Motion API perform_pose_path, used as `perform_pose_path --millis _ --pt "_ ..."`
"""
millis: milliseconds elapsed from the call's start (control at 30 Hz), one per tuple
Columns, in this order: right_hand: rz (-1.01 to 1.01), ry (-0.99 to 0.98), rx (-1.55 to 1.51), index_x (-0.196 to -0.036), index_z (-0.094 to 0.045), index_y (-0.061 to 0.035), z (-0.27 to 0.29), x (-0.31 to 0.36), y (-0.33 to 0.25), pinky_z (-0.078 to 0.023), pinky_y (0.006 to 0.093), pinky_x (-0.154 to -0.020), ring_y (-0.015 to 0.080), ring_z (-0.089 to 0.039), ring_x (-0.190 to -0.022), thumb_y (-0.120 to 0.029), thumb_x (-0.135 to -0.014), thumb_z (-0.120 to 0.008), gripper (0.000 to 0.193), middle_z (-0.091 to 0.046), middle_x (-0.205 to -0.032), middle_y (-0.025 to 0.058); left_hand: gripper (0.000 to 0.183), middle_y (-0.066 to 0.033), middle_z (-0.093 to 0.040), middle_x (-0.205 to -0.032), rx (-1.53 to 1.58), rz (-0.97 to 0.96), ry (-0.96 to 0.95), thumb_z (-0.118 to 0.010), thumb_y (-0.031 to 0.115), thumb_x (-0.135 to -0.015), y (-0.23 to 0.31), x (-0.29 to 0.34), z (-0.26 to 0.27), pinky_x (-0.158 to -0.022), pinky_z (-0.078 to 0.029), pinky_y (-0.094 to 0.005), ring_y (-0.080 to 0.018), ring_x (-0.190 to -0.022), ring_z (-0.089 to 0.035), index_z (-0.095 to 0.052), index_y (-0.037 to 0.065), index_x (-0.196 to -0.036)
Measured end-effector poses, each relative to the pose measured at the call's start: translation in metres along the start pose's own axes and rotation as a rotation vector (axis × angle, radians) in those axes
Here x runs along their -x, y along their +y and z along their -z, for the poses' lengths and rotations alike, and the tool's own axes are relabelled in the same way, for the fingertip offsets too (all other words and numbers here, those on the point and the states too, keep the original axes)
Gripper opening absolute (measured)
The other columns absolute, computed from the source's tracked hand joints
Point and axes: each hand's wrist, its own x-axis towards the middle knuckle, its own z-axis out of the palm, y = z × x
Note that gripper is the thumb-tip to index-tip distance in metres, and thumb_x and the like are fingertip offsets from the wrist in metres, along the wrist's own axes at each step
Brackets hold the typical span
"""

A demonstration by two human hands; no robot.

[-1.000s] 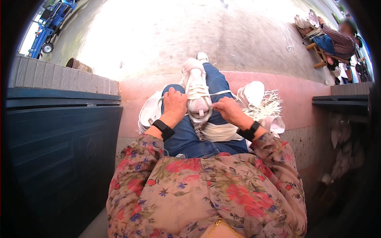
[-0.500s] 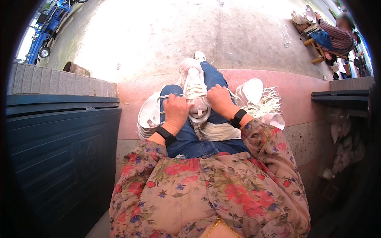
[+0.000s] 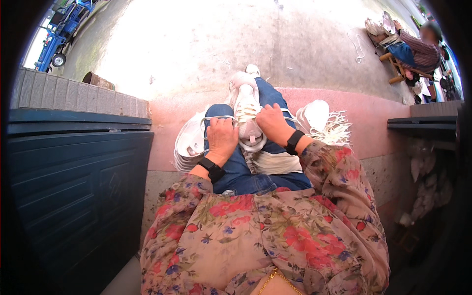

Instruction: The recorder is sitting outdoors and lacing a pair of white and pink athletic shoes.

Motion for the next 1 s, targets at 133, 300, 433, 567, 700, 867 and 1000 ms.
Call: perform_pose_path --millis 133,300,433,567,700,867,1000 --pt "-0.205 0.161 -0.143 -0.073 -0.061 -0.0086 -0.012 0.018 -0.003 -0.037 0.0362 -0.067 0.022 -0.049 -0.078 -0.022 -0.072 -0.057 0.014 -0.055 -0.074 0.004 0.018 -0.0066 -0.057 -0.076 0.008 -0.052 -0.002 -0.06 0.021 -0.07 -0.003 0.002 -0.001 -0.066 -0.038 -0.0379 -0.0247 -0.086 -0.048 -0.057 0.005 -0.079" --pt "-0.245 0.129 -0.047 -0.074 -0.059 -0.0071 -0.003 0.021 -0.008 -0.036 0.0373 -0.07 0.0223 -0.048 -0.081 -0.023 -0.075 -0.055 0.016 -0.053 -0.076 0.0054 0.017 -0.0081 -0.059 -0.078 0.026 -0.048 -0.042 -0.058 0.015 -0.071 -0.002 0.0 -0.004 -0.067 -0.039 -0.0373 -0.0256 -0.082 -0.049 -0.059 0.004 -0.084" --pt "-0.314 0.157 -0.083 -0.074 -0.06 -0.0054 -0.017 0.027 -0.001 -0.036 0.038 -0.069 0.0237 -0.048 -0.082 -0.013 -0.069 -0.054 0.011 -0.053 -0.076 0.0078 0.017 -0.008 -0.059 -0.078 0.024 -0.073 -0.064 -0.057 0.013 -0.071 -0.003 -0.009 0.001 -0.068 -0.04 -0.0375 -0.0259 -0.082 -0.049 -0.06 0.004 -0.086" --pt "-0.365 0.183 -0.288 -0.076 -0.059 -0.0039 -0.025 0.027 0.004 -0.039 0.0394 -0.069 0.0265 -0.05 -0.083 -0.012 -0.071 -0.052 0.011 -0.054 -0.077 0.0094 0.017 -0.0094 -0.06 -0.082 0.148 -0.078 -0.091 -0.056 0.011 -0.072 -0.01 -0.016 -0.005 -0.071 -0.04 -0.038 -0.0277 -0.082 -0.049 -0.06 0.003 -0.086" --pt "-0.352 0.279 -0.463 -0.08 -0.057 -0.0032 -0.029 0.024 0.011 -0.041 0.0376 -0.068 0.0271 -0.052 -0.083 -0.011 -0.073 -0.05 0.012 -0.056 -0.078 0.0098 0.015 -0.0109 -0.06 -0.084 0.247 -0.077 -0.18 -0.057 0.011 -0.073 -0.01 -0.019 -0.002 -0.074 -0.04 -0.0373 -0.0292 -0.081 -0.049 -0.06 0.003 -0.086" --pt "-0.105 0.255 -0.262 -0.085 -0.054 -0.0037 -0.012 0.023 0.005 -0.04 0.0337 -0.069 0.0242 -0.053 -0.081 -0.009 -0.071 -0.05 0.016 -0.057 -0.075 0.0091 0.014 -0.0107 -0.059 -0.087 0.255 -0.07 -0.093 -0.055 0.01 -0.076 -0.022 -0.021 0.003 -0.077 -0.039 -0.036 -0.0296 -0.082 -0.049 -0.059 0.003 -0.088" --pt "-0.071 0.073 -0.001 -0.077 -0.059 -0.0061 -0.008 0.01 -0.002 -0.038 0.0319 -0.07 0.022 -0.052 -0.078 -0.011 -0.069 -0.051 0.012 -0.057 -0.074 0.0075 0.019 -0.0097 -0.059 -0.088 0.215 -0.151 -0.091 -0.055 0.011 -0.076 -0.015 -0.04 0.005 -0.077 -0.04 -0.0364 -0.0281 -0.088 -0.049 -0.059 0.005 -0.094"
